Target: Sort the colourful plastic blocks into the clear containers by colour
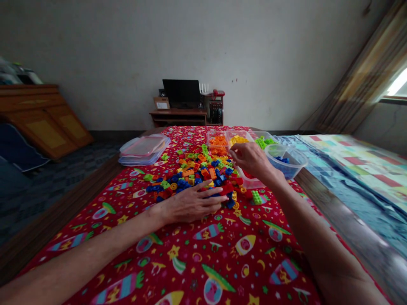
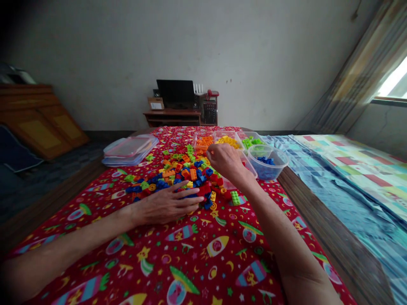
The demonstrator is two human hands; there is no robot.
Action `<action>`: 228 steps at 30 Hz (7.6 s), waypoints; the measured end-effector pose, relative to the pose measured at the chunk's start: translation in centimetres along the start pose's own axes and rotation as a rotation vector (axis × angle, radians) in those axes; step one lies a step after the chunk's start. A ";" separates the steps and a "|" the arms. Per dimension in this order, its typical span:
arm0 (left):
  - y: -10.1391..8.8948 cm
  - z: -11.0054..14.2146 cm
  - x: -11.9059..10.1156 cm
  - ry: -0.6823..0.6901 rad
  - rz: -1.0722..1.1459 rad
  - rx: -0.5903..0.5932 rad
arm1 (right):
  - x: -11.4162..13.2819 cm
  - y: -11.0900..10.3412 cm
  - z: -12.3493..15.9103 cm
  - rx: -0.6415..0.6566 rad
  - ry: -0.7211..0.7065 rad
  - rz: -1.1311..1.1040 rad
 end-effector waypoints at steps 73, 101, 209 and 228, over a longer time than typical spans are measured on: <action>-0.3 2.9 11.2 -0.875 0.941 -0.506 | 3.4 5.0 0.3 0.179 -0.159 -0.268; -2.3 5.6 13.1 -0.956 1.080 -0.658 | -17.3 -3.8 2.4 -0.078 0.530 0.186; 0.1 3.1 10.1 -0.600 0.354 -0.191 | 5.2 8.4 2.9 0.311 -0.366 0.004; 1.1 0.4 5.0 -0.479 0.202 0.089 | 6.8 10.3 5.0 0.523 -0.424 0.149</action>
Point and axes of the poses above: each hand's wrist, its own z-axis away from the middle knuckle, its own y-axis out of the palm, x = y × z, the point moved 8 cm from there along -z, towards the middle knuckle, and after that the axes turned 5 degrees about x, right-handed, at the moved point
